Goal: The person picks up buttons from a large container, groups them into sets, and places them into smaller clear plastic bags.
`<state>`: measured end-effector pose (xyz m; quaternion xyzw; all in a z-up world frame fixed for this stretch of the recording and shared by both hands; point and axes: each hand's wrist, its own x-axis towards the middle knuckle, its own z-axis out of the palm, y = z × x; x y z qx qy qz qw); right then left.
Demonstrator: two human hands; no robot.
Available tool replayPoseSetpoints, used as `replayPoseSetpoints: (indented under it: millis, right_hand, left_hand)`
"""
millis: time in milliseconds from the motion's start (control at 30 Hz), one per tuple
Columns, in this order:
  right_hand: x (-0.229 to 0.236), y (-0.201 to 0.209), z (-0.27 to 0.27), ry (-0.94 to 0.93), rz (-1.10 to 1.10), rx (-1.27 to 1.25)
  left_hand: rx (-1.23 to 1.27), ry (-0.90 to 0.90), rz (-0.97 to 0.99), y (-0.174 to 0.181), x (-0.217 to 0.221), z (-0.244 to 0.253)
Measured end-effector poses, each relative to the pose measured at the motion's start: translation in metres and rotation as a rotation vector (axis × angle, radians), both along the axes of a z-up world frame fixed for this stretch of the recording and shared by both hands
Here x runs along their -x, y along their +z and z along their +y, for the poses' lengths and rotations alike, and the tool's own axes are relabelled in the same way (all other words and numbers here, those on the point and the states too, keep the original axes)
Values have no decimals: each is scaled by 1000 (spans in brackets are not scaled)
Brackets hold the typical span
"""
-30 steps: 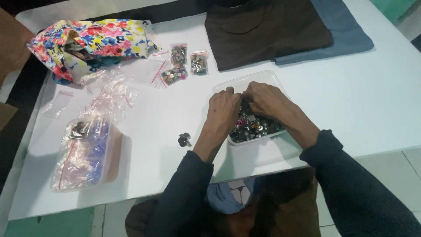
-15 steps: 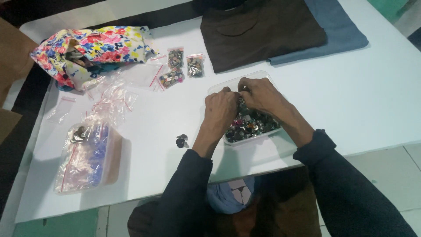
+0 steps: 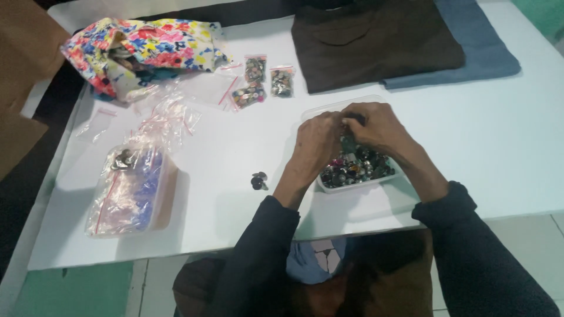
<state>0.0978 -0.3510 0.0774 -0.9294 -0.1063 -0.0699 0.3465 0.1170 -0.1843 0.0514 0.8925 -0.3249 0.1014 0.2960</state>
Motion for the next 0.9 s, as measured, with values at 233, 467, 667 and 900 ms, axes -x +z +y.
replayPoseSetpoints:
  millis: [233,467,667,900]
  right_hand:
    - [26,35,16,85,-142,-175]
    - [87,67,72,-11,-209,-120]
    - [122,-4,128,98,-322,-185]
    - [126,-73,164,178,-307,65]
  left_hand:
    - [-117,105,-394,-15,-2,-5]
    - [195,102,-603,28,69,51]
    - [251,260,-437,-16,130,131]
    - [127,476,-184,-62,148,192]
